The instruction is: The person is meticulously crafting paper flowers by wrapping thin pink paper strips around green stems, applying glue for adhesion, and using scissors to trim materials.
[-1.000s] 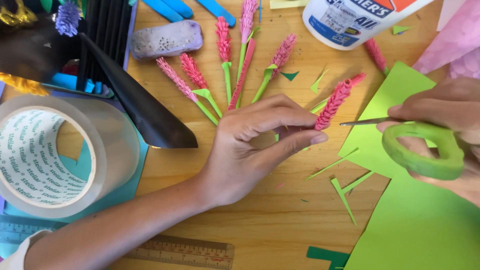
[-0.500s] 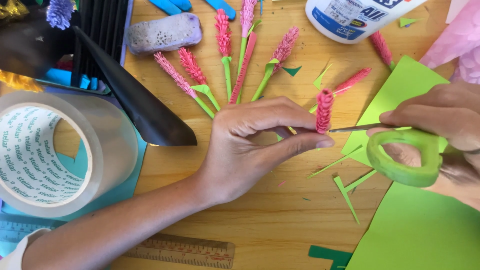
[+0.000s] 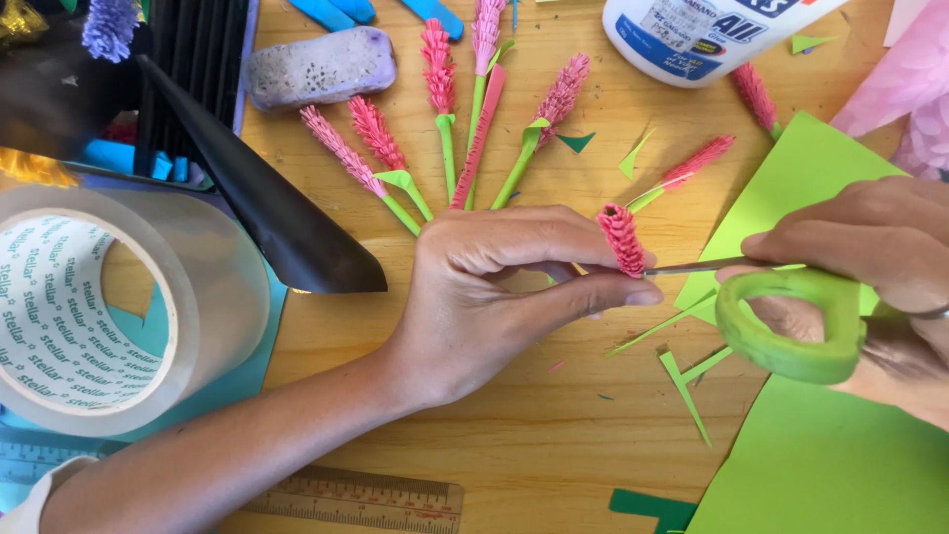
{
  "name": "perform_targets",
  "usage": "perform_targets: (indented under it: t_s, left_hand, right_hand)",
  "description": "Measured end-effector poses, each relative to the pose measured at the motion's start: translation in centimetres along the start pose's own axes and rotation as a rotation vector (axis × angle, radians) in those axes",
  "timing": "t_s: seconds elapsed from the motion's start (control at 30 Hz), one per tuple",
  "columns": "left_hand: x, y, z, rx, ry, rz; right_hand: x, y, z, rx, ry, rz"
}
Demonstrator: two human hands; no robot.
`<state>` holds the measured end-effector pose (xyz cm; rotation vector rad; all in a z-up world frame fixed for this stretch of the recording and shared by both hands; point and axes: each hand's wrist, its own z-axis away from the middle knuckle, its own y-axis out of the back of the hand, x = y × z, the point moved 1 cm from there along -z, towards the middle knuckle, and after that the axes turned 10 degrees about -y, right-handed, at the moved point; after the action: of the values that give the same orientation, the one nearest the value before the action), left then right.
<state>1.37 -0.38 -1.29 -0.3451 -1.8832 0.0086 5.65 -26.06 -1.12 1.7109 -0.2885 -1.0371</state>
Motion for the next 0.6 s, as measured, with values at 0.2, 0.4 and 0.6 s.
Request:
perform_targets:
  t_s: [0.2,0.4,0.6]
  left_hand:
    - [-0.1,0.0,0.1,0.006,0.014,-0.012]
    - [0.0,0.0,0.0,0.002,0.003,-0.022]
    - [-0.1,0.0,0.1,0.017,0.031,0.030]
  right_hand:
    - [-2.5,0.0,-1.0,0.106,0.013,-0.072]
    - [-3.1,0.4,-2.0,0.079,0.115,-0.061]
    - [-3.1,0.0,-1.8,0.125,0.123,-0.061]
